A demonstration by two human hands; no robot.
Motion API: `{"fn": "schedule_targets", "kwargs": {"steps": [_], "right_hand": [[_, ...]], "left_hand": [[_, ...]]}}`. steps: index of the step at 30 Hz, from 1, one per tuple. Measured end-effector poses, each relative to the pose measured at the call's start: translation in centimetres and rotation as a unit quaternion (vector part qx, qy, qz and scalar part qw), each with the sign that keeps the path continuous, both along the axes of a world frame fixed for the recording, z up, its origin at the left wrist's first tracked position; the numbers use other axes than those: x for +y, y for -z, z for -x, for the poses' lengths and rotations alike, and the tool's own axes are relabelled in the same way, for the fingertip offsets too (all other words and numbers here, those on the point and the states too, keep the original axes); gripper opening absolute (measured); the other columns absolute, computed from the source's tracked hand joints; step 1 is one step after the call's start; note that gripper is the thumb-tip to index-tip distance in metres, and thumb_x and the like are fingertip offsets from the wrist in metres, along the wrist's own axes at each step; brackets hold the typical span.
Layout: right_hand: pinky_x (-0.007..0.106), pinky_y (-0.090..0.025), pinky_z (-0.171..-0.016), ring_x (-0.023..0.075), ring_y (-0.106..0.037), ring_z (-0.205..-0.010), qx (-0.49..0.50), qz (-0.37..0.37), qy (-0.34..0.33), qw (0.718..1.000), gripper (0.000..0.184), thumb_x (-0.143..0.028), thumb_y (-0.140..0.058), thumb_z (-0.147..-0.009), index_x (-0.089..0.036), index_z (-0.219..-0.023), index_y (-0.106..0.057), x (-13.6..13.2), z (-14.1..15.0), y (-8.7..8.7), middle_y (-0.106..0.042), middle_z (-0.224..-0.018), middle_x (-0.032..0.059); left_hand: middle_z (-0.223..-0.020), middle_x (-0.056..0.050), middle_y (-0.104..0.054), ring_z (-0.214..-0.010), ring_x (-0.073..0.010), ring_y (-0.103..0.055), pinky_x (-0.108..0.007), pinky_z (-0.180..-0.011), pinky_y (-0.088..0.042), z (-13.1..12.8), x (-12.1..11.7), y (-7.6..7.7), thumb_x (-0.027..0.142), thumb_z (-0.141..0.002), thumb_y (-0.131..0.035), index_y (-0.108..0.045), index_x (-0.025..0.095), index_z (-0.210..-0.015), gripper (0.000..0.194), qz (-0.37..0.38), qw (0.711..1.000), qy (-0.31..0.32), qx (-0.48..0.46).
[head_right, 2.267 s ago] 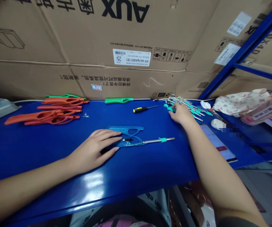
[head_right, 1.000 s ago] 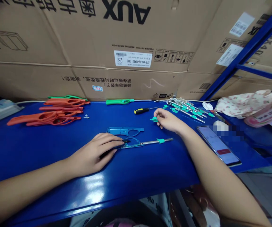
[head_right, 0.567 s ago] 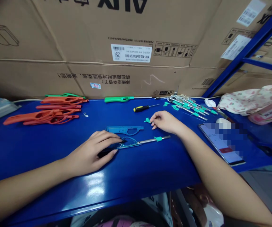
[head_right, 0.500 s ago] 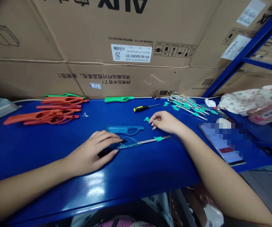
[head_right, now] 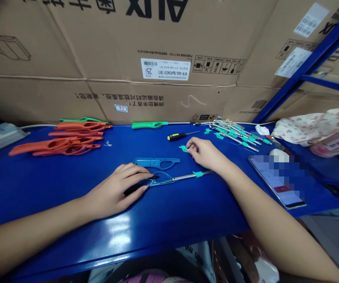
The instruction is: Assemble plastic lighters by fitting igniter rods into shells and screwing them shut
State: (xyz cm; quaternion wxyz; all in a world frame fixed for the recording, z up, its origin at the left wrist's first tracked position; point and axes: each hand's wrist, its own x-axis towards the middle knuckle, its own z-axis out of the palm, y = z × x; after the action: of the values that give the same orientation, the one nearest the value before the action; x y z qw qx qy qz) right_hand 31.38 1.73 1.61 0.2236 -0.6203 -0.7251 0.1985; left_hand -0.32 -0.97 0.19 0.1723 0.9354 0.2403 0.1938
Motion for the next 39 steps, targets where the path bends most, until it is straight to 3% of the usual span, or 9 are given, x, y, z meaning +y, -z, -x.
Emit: {"fn": "schedule_targets", "kwargs": {"steps": [5, 11, 17, 21, 31, 39], "right_hand": [[0.029, -0.048, -0.064, 0.016, -0.061, -0.066, -0.045, -0.009, -0.003, 0.999, 0.009, -0.023, -0.062, -0.083, -0.019, -0.091, -0.064, 0.1, -0.4, 0.1, -0.065, -0.078, 0.0035], [0.028, -0.047, -0.065, 0.0143, -0.056, -0.066, -0.052, -0.082, -0.053, 0.994, 0.011, -0.026, -0.061, -0.088, -0.019, -0.079, -0.061, -0.3, 0.1, -0.1, -0.061, -0.085, 0.0049], [0.027, -0.045, -0.067, 0.0137, -0.055, -0.072, -0.001, -0.05, -0.22, 0.974, 0.013, -0.029, -0.058, -0.095, -0.019, -0.09, -0.063, -2.4, 2.5, -1.4, -0.062, -0.09, 0.004], [0.027, -0.044, -0.069, 0.0147, -0.055, -0.077, -0.001, -0.012, -0.276, 0.961, 0.009, -0.026, -0.059, -0.096, -0.02, -0.091, -0.064, -3.3, 3.8, -1.4, -0.062, -0.09, 0.0035], [0.029, -0.043, -0.072, 0.016, -0.057, -0.082, -0.058, -0.022, -0.295, 0.954, 0.013, -0.023, -0.05, -0.1, -0.021, -0.094, -0.061, -4.1, 4.2, -1.8, -0.063, -0.094, 0.0035], [0.028, -0.043, -0.071, 0.0151, -0.056, -0.08, 0.001, -0.032, -0.301, 0.953, 0.01, -0.019, -0.053, -0.098, -0.02, -0.091, -0.06, -4.1, 5.2, -0.4, -0.063, -0.09, 0.003]], "left_hand": [[-0.122, -0.009, -0.065, -0.114, -0.0243, -0.059, -0.042, -0.097, -0.044, 0.0, 0.0, 0.0, 0.027, -0.101, -0.05, -0.06, 0.023, -0.129, 0.031, 0.003, 1.0, -0.002, -0.002], [-0.12, -0.01, -0.064, -0.113, -0.0243, -0.058, -0.043, -0.099, -0.044, 0.0, 0.0, 0.2, 0.025, -0.1, -0.051, -0.06, 0.022, -0.13, 0.032, 0.015, 1.0, -0.008, -0.012], [-0.115, -0.01, -0.063, -0.109, -0.0247, -0.058, -0.045, -0.099, -0.047, -0.1, 0.2, 0.5, 0.025, -0.098, -0.053, -0.062, 0.022, -0.128, 0.031, 0.029, 0.999, -0.019, -0.031], [-0.114, -0.011, -0.063, -0.109, -0.0248, -0.058, -0.045, -0.099, -0.047, -0.1, 0.2, 0.6, 0.025, -0.098, -0.053, -0.062, 0.02, -0.126, 0.03, 0.035, 0.999, -0.015, -0.037], [-0.113, -0.01, -0.062, -0.108, -0.0242, -0.058, -0.043, -0.099, -0.048, -0.3, 0.3, 0.5, 0.023, -0.098, -0.054, -0.062, 0.019, -0.126, 0.03, 0.044, 0.998, -0.013, -0.043], [-0.104, -0.008, -0.061, -0.099, -0.0221, -0.059, -0.04, -0.094, -0.05, -0.2, 0.4, 0.5, 0.024, -0.096, -0.058, -0.065, 0.018, -0.121, 0.027, 0.061, 0.996, -0.024, -0.053]]}}
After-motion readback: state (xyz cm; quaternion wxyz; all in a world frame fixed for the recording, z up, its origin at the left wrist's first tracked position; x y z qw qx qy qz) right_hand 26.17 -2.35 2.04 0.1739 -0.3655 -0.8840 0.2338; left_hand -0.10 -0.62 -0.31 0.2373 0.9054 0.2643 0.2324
